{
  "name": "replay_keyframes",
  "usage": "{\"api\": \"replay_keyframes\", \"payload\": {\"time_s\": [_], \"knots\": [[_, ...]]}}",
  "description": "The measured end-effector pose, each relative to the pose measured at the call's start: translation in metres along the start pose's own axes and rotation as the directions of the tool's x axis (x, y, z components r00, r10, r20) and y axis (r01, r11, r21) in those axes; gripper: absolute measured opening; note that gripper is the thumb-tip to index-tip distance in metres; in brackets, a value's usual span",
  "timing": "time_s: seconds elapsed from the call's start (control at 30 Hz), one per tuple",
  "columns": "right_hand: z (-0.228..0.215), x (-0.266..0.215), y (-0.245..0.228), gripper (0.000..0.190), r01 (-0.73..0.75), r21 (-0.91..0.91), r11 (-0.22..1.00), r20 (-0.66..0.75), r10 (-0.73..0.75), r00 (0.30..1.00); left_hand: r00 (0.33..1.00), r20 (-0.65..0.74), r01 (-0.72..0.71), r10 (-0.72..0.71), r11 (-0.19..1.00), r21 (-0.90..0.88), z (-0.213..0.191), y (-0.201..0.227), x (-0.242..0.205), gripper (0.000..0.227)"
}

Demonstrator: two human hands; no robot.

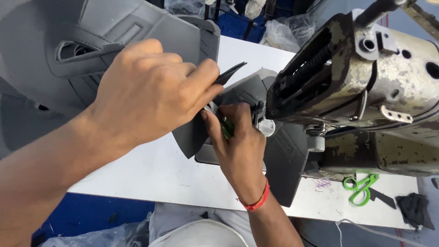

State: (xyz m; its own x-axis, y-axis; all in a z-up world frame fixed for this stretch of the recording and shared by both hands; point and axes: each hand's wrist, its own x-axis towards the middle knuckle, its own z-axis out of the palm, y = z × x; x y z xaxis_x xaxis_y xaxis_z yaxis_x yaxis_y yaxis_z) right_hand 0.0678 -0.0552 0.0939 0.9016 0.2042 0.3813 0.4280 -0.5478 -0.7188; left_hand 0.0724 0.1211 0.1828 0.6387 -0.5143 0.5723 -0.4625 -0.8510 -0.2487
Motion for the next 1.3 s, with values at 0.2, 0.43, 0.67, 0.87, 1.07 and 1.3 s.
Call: {"api": "replay_keyframes", "payload": {"time_s": [0.2, 0.43, 0.67, 0.87, 1.07, 1.3], "knots": [[-0.009, 0.003, 0.004, 0.032, 0.077, -0.050, 0.996, 0.034, -0.075, 0.997, 0.999, 0.006, -0.052, 0.052, 0.997, 0.051, -0.001, 0.001, 0.008, 0.032], [-0.007, 0.007, 0.011, 0.030, 0.023, 0.040, 0.999, 0.054, -0.025, 0.998, 0.993, 0.059, -0.103, 0.102, 0.994, 0.018, -0.006, 0.005, 0.015, 0.030], [-0.001, -0.021, 0.020, 0.028, -0.321, 0.245, 0.915, 0.275, 0.252, 0.928, 0.972, -0.066, -0.182, 0.224, 0.904, 0.387, 0.046, -0.048, 0.010, 0.018], [0.001, -0.086, 0.088, 0.030, -0.123, 0.273, 0.954, 0.207, 0.066, 0.976, 0.974, -0.059, 0.189, -0.220, 0.924, -0.332, 0.121, -0.003, -0.012, 0.081], [-0.023, -0.065, 0.116, 0.025, -0.598, 0.510, 0.619, 0.248, 0.559, 0.791, 0.536, 0.838, 0.810, -0.102, -0.217, -0.544, 0.142, 0.025, -0.047, 0.056], [-0.009, -0.051, 0.128, 0.023, -0.586, 0.709, 0.393, 0.315, 0.567, 0.761, 0.533, 0.845, 0.712, -0.047, -0.514, -0.478, 0.139, 0.042, -0.048, 0.055]]}}
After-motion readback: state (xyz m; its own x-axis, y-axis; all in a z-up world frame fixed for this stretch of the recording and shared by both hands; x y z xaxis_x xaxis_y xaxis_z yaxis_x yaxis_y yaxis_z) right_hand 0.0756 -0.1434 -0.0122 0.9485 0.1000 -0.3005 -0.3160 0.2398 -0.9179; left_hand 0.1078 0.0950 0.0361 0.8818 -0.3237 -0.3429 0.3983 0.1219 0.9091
